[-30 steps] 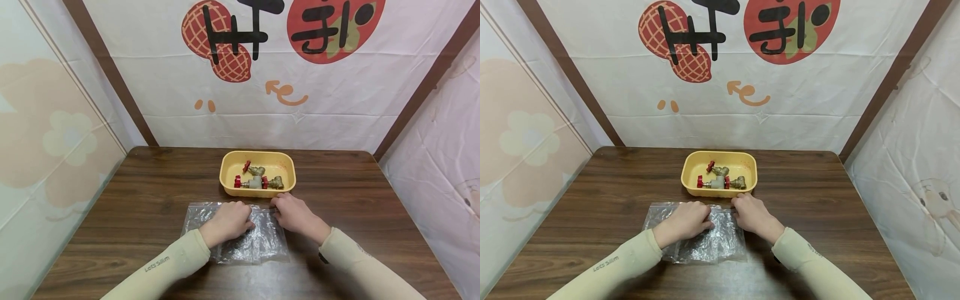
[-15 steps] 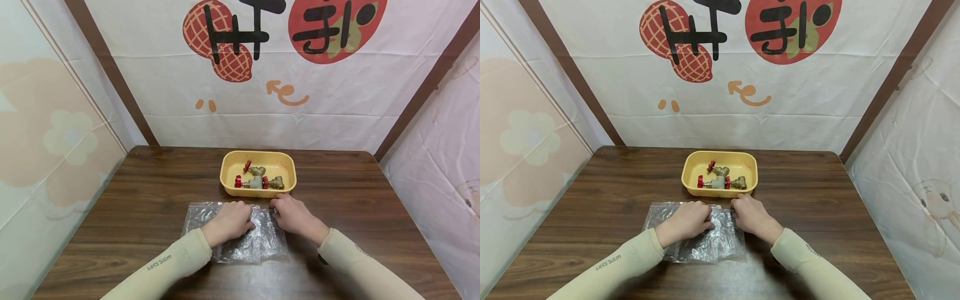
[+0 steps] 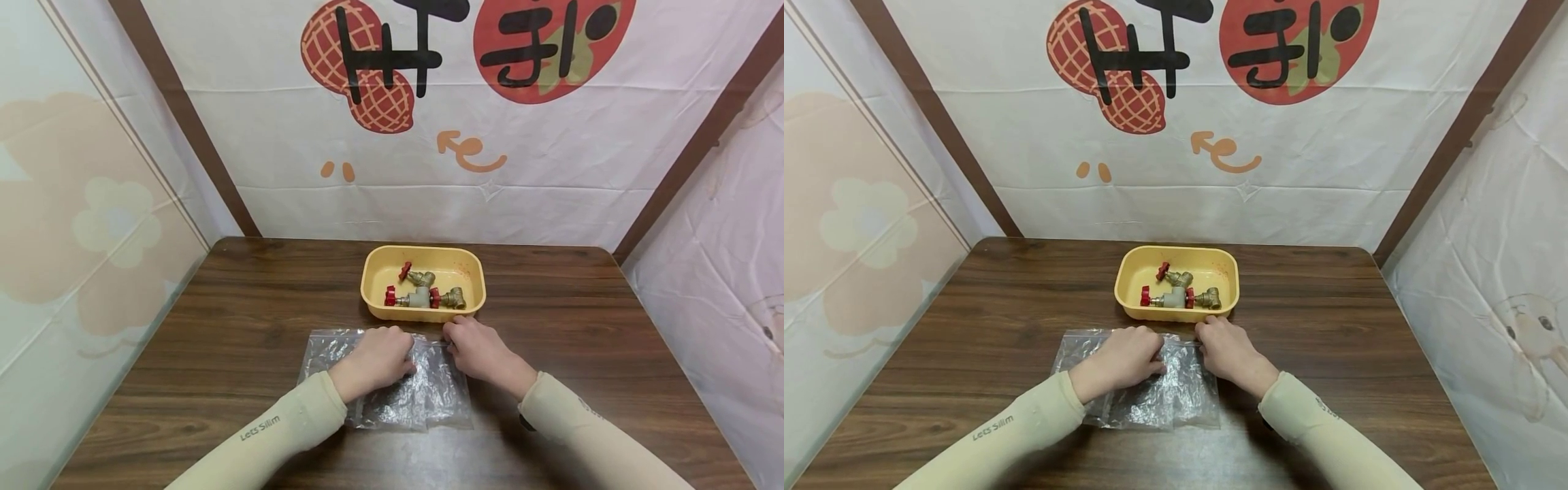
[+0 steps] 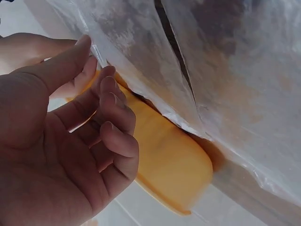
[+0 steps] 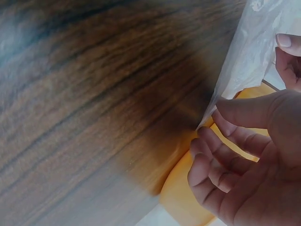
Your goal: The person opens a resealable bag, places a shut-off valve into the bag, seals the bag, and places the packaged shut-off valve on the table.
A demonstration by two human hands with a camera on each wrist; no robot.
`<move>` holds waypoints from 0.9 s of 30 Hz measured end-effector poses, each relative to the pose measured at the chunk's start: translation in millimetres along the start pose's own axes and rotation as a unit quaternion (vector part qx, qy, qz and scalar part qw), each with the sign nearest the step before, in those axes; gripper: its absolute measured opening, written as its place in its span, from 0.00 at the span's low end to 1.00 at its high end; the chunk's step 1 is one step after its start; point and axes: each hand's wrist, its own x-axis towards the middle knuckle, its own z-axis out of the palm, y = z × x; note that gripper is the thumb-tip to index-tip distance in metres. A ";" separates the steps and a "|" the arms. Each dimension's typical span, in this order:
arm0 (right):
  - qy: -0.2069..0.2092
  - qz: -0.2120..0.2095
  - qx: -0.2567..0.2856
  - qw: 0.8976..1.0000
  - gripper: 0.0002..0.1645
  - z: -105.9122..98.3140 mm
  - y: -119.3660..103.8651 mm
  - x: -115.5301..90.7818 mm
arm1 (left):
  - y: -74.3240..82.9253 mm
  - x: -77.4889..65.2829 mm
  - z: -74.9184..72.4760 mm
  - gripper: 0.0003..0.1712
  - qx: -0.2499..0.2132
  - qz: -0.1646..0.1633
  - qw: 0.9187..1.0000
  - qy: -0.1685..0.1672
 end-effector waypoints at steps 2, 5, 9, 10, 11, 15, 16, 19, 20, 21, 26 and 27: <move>0.000 0.002 0.003 1.000 0.13 -0.3 0.0 -0.2 | 0.9 0.1 0.1 0.19 -0.001 0.002 1.000 -0.004; 0.002 0.013 0.010 1.000 0.13 -1.0 0.2 -1.1 | 2.5 0.2 0.8 0.19 0.001 0.003 1.000 -0.008; -0.001 0.039 0.019 0.999 0.12 -2.1 1.8 -1.8 | 4.1 0.2 1.9 0.19 0.010 0.006 1.000 -0.005; -0.003 0.044 0.020 0.999 0.12 -2.2 2.3 -1.7 | 4.2 0.2 2.1 0.19 0.011 0.006 1.000 -0.005; -0.006 0.048 0.023 0.999 0.12 -2.3 2.8 -1.6 | 4.4 0.2 2.2 0.19 0.011 0.006 1.000 -0.004; -0.027 0.063 0.037 0.997 0.13 -2.3 3.8 -0.8 | 5.1 0.3 2.8 0.19 0.011 0.009 1.000 0.001; -0.032 0.067 0.041 0.996 0.13 -2.4 3.8 -0.8 | 5.3 0.4 3.2 0.19 0.011 0.010 1.000 0.001; -0.041 0.073 0.050 0.995 0.13 -2.1 3.8 -1.1 | 5.6 1.1 4.6 0.19 0.014 0.009 1.000 0.000; -0.042 0.073 0.053 0.995 0.13 -2.2 3.8 -1.0 | 5.6 1.3 5.0 0.19 0.015 0.009 1.000 -0.001; -0.042 0.072 0.054 0.995 0.12 -2.1 3.8 -1.2 | 5.6 1.5 5.4 0.19 0.016 0.007 1.000 -0.001; -0.041 0.065 0.051 0.996 0.12 -1.0 4.6 -1.4 | 5.5 1.9 7.2 0.19 0.014 0.003 1.000 -0.002; -0.041 0.065 0.049 0.996 0.12 -0.7 4.8 -1.5 | 5.4 1.9 7.4 0.19 0.012 0.002 1.000 -0.003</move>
